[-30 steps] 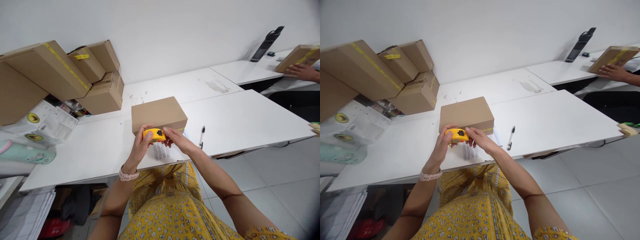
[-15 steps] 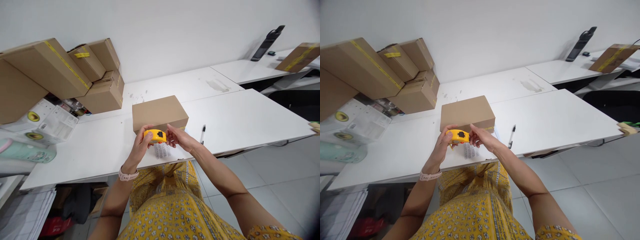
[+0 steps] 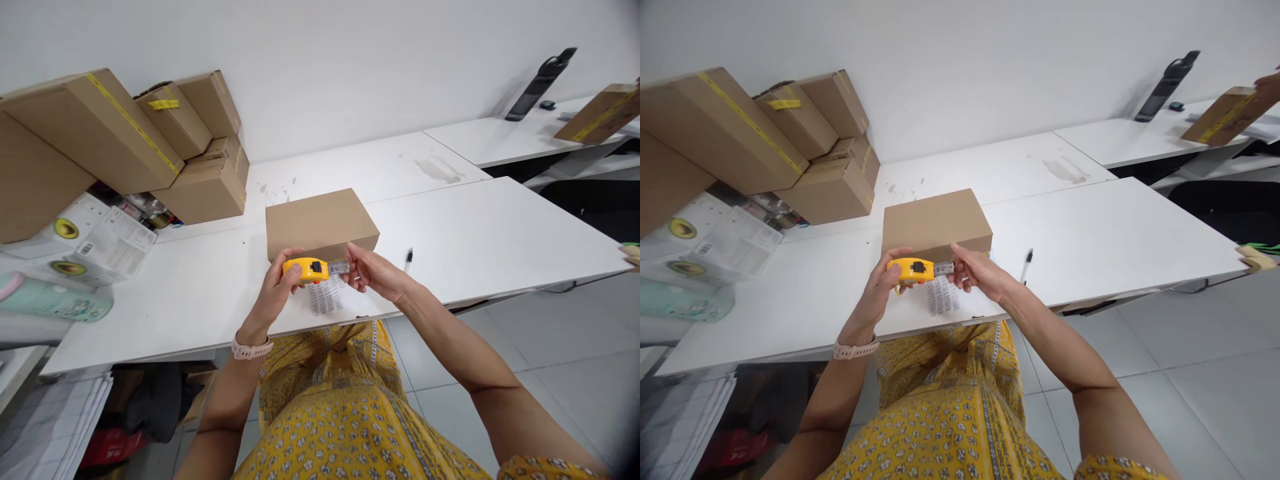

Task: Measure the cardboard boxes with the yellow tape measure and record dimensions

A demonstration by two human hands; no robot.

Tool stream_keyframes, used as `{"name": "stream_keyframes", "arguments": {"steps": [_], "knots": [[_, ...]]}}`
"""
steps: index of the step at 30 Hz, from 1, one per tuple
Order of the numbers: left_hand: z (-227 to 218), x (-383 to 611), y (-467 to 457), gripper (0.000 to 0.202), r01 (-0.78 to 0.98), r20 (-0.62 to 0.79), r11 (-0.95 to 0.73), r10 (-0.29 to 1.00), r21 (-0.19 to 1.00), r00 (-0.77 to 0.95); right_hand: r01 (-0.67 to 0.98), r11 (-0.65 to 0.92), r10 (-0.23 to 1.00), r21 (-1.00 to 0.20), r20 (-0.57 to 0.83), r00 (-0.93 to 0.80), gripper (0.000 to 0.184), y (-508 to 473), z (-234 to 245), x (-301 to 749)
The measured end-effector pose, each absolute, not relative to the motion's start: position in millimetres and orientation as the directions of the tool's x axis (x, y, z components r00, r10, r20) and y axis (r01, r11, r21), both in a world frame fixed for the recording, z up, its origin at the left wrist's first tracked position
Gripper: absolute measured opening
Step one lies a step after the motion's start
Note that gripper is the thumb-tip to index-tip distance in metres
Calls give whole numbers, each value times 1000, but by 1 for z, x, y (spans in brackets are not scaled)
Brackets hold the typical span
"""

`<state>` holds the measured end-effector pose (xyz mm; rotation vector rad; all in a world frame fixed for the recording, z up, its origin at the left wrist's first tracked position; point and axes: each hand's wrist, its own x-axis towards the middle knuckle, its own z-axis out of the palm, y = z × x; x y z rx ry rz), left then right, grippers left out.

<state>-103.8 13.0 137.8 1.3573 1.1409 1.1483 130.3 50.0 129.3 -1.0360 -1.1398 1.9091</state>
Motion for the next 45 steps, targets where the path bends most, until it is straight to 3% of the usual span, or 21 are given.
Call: {"name": "stream_keyframes", "arguments": {"steps": [4,8,15,24,27,32,39,42,45], "knots": [[151,-130,33,56,65,147,-143,988,988,-54,-137,-109,974,-985,-79,-211,51,85,144,163],[164,-176,69,48,118,166,-145,966,982,-197,-73,69,997,-995,68,20,46,141,146,199],[160,-234,105,41,150,15,21,972,988,-236,119,-77,990,-990,-61,128,39,191,108,196],[145,-243,117,44,153,-3,27,987,988,-160,482,-79,991,-873,-17,131,43,184,103,175],[145,-235,119,45,160,-9,34,988,987,-154,499,-118,991,-859,-66,120,49,185,102,175],[147,-229,125,47,204,-12,37,993,978,-120,391,-162,986,-906,-162,35,60,183,99,175],[146,-236,129,56,216,-23,38,997,976,-73,375,-167,984,-912,-177,9,66,178,98,176],[145,-237,128,57,226,-24,40,997,973,-73,428,-118,991,-896,-134,-8,67,178,101,176],[144,-235,127,57,238,-19,37,997,971,-77,600,-69,998,-797,-65,28,60,180,107,172]]}}
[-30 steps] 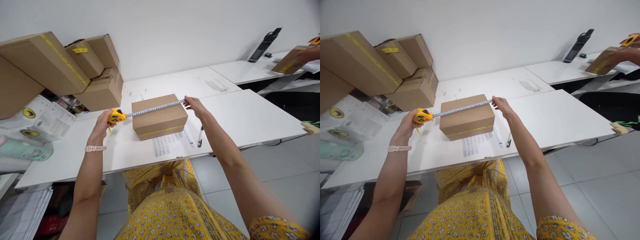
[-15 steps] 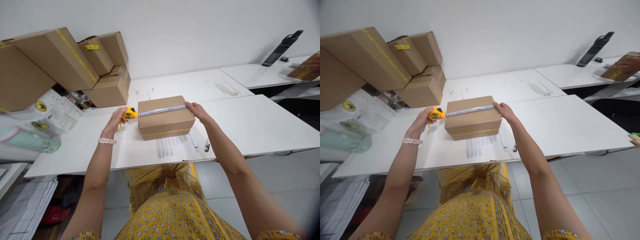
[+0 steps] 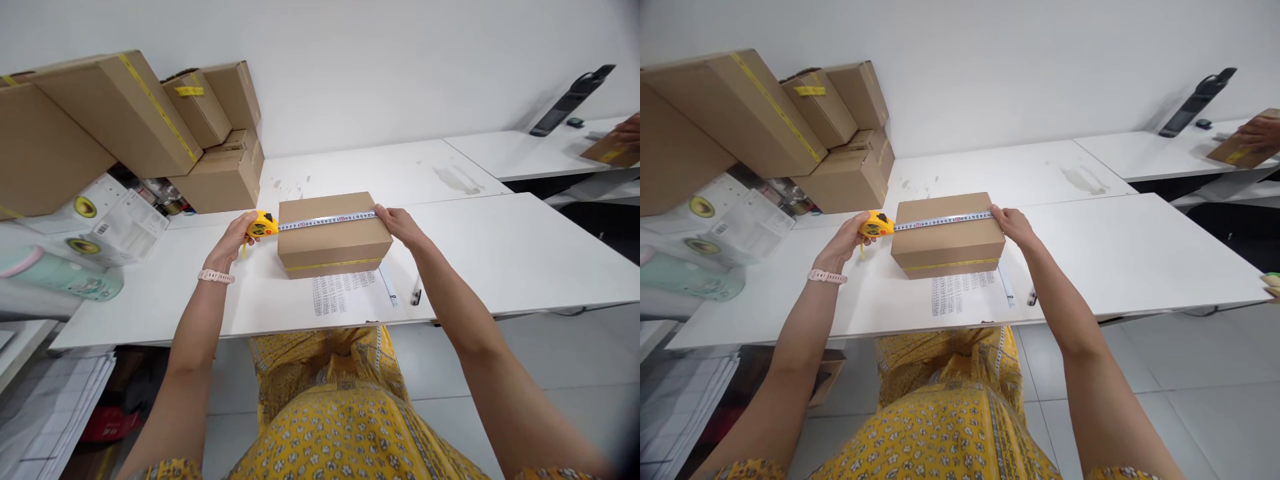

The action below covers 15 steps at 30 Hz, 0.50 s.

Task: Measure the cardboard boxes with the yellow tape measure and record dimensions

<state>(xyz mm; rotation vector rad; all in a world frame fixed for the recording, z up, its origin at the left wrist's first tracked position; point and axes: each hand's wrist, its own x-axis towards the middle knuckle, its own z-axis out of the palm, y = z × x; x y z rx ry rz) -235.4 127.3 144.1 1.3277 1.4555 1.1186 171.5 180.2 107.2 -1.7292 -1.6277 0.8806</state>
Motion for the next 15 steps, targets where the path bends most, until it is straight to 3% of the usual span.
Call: {"name": "stream_keyframes", "arguments": {"steps": [4,6,8,11,15], "knots": [[147,-234,125,55,268,-6,28,997,963,-79,807,-90,990,-583,37,138,44,186,116,162],[153,-234,119,53,288,6,20,996,957,-92,825,-91,986,-557,68,155,42,187,118,162],[160,-233,106,53,295,19,1,998,956,-63,795,-61,981,-604,112,159,43,187,120,165],[165,-220,68,62,256,-35,2,992,967,123,678,54,950,-733,247,192,44,188,126,172],[140,-165,2,71,103,-260,241,832,965,490,620,239,912,-747,393,122,42,200,138,161]]}}
